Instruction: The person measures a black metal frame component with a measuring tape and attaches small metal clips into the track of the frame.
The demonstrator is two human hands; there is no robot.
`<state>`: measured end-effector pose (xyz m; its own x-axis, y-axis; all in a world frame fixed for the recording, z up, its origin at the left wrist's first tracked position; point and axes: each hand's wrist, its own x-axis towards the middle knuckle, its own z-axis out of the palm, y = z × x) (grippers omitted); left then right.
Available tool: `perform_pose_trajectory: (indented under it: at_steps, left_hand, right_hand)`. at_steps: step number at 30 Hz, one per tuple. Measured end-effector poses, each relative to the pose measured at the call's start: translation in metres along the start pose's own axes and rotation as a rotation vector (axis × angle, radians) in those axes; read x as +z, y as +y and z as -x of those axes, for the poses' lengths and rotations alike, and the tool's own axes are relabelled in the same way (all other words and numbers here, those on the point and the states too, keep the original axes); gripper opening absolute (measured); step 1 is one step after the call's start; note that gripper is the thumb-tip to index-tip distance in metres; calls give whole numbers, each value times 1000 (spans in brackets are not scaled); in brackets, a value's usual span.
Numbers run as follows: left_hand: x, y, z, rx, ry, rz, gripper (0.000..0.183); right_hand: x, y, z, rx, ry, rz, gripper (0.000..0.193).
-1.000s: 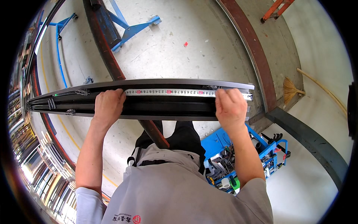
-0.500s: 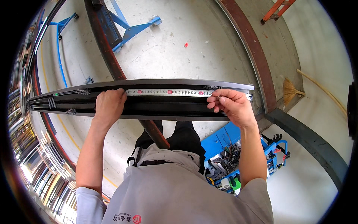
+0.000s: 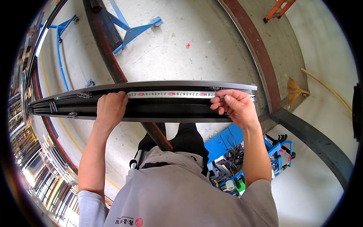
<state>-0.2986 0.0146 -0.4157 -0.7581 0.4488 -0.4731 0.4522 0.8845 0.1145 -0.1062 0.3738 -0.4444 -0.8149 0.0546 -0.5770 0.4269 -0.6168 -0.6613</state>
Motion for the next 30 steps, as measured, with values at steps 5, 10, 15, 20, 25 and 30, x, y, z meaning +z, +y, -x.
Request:
perform_pose_trajectory:
  at_steps: [5, 10, 15, 20, 25, 30]
  left_hand:
    - [-2, 2, 1, 8, -3, -9, 24]
    - [-2, 1, -1, 12, -4, 12, 24]
    - [-2, 1, -1, 3, 4, -3, 24]
    - [-3, 2, -1, -19, -16, 22, 24]
    - [-2, 1, 0, 15, 8, -20, 24]
    - [-3, 2, -1, 19, 13, -2, 23]
  right_hand:
    - [4, -3, -2, -59, -6, 244, 17]
    - [23, -7, -9, -189, 143, 694, 11]
    - [35, -15, -22, -19, 277, 506, 21]
    - [2, -10, -8, 72, 25, -60, 11]
    - [2, -3, -8, -26, -58, 180, 9]
    - [23, -6, -20, -179, 178, 835, 10]
